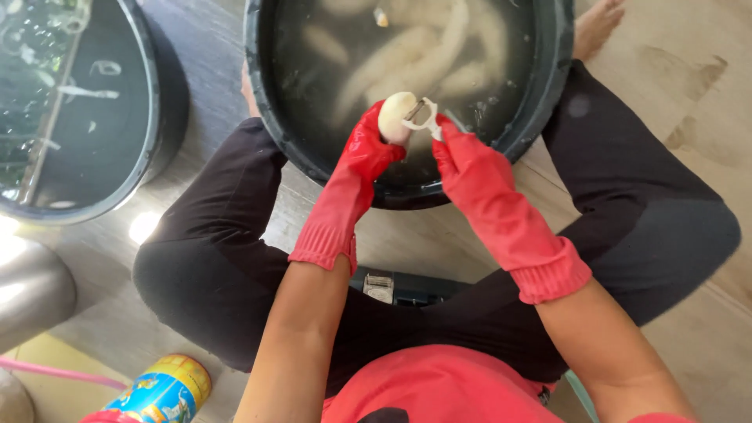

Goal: A person wearing rubber gloves uses a vegetable peeler to remove the skin from a large white radish over a basin of water.

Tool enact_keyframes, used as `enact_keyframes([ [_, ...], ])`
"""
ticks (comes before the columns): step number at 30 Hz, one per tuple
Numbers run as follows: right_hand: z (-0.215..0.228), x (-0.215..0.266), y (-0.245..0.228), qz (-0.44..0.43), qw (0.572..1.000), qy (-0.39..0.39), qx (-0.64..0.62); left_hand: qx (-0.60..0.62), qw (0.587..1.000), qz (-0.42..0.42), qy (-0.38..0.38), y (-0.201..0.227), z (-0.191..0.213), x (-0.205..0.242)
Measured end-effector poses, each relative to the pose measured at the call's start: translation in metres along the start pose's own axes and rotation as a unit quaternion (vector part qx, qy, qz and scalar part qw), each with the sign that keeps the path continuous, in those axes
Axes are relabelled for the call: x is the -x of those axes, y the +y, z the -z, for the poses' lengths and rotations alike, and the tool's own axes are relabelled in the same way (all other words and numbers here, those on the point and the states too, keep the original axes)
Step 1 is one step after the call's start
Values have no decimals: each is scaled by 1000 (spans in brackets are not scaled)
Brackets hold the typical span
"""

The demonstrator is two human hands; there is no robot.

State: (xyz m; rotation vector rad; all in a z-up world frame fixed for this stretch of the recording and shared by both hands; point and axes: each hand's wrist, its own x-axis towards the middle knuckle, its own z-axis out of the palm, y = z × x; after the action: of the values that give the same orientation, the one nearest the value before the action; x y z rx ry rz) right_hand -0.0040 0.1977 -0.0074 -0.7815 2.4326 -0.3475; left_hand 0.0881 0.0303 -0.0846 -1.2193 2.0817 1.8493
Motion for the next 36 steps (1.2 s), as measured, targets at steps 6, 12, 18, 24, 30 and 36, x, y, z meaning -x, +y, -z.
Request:
enact_keyframes([
  [6, -17, 3, 0, 2, 1000, -3, -29, 53, 998, -34, 25, -2, -1, 1],
  [12, -56, 2, 37, -47, 983, -163, 71, 145, 989, 11, 36, -38, 13, -44],
  [18, 30, 6, -29, -78, 968, -78, -226, 40, 998, 14, 43, -22, 12, -20],
  [24, -10, -20, -11, -18, 985, -78, -154, 144, 989, -8, 26, 4, 13, 5],
  [30, 58, 19, -46, 13, 949, -3, -314, 260, 960, -103, -10, 41, 29, 24],
  [36, 71, 7, -56, 55, 950, 42, -303, 350, 920, -171, -49, 55, 26, 21],
])
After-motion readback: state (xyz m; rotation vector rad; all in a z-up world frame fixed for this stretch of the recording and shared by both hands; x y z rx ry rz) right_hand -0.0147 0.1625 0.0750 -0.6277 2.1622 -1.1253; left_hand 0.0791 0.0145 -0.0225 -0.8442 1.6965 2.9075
